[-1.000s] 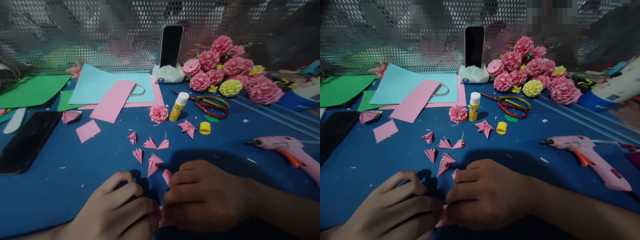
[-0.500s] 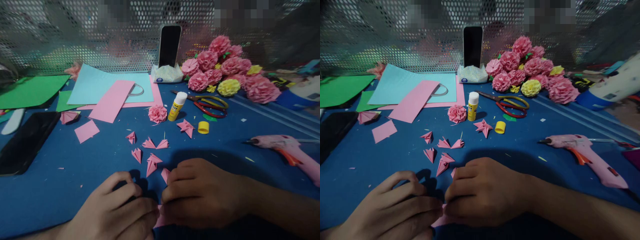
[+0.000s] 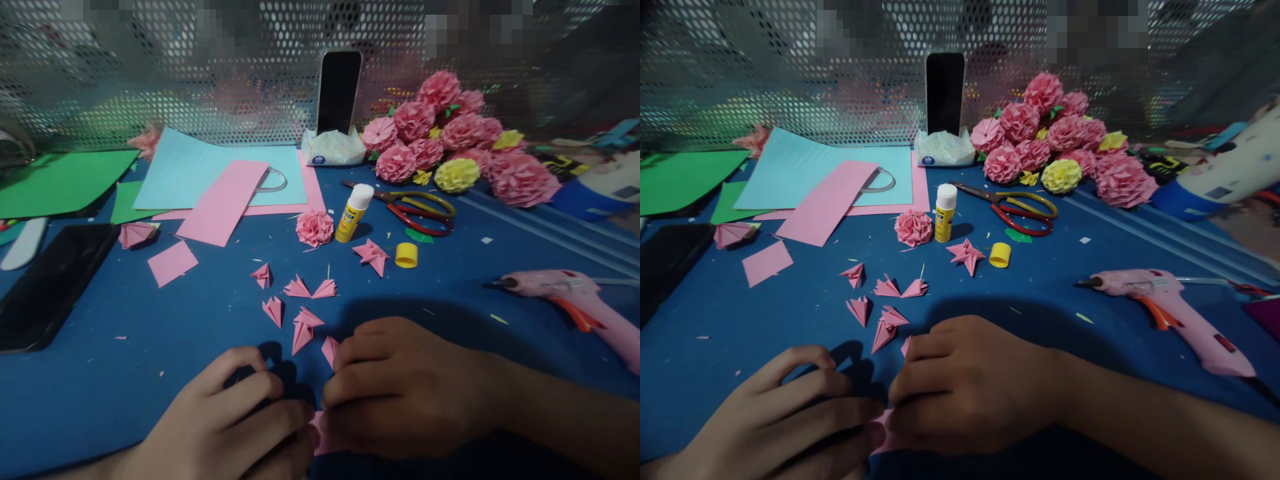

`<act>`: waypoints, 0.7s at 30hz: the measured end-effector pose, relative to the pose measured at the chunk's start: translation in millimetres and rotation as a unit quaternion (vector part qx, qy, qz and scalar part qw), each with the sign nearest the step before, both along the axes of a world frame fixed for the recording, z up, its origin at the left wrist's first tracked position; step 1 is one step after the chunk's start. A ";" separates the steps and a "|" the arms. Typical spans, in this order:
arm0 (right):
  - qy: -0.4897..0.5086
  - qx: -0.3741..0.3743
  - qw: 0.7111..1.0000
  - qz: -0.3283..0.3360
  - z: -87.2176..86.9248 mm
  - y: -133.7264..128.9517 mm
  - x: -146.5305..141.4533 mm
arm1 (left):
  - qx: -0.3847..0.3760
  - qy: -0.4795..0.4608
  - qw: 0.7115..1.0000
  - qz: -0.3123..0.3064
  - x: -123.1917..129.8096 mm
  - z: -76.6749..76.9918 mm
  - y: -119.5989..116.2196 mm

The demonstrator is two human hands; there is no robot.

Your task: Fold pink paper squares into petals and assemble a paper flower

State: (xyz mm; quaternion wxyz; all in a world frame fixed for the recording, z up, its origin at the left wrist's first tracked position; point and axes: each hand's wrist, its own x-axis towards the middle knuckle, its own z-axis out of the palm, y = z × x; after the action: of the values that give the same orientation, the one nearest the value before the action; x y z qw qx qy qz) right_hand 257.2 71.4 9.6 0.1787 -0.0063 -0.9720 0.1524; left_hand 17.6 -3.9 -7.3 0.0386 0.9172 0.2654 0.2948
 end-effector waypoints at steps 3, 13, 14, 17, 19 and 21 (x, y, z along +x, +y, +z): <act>0.005 -0.005 1.000 -0.003 -0.9 -0.7 0.3 | -0.006 0.000 1.000 0.002 -1.3 -1.4 -0.9; -0.010 -0.013 1.000 0.013 0.3 1.8 1.4 | 0.004 -0.006 1.000 0.014 1.5 4.6 -0.9; -0.013 -0.014 1.000 0.018 0.6 2.6 1.3 | 0.002 -0.004 1.000 0.017 2.2 4.8 -0.6; -0.013 -0.020 0.999 0.032 0.8 4.7 1.4 | 0.002 0.000 1.000 0.024 4.5 4.8 -0.3; -0.013 -0.023 0.999 0.034 0.2 5.1 1.6 | 0.008 -0.001 1.000 0.023 5.9 4.7 -0.4; -0.016 -0.024 0.999 0.034 -0.7 4.5 1.7 | 0.007 0.003 1.000 0.020 6.6 4.9 -0.4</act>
State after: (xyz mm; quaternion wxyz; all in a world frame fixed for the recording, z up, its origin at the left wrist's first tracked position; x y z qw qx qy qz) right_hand 258.9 75.8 8.9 0.1574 0.0197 -0.9705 0.1814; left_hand 24.3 -4.2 -2.4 0.0255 0.9128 0.2813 0.2950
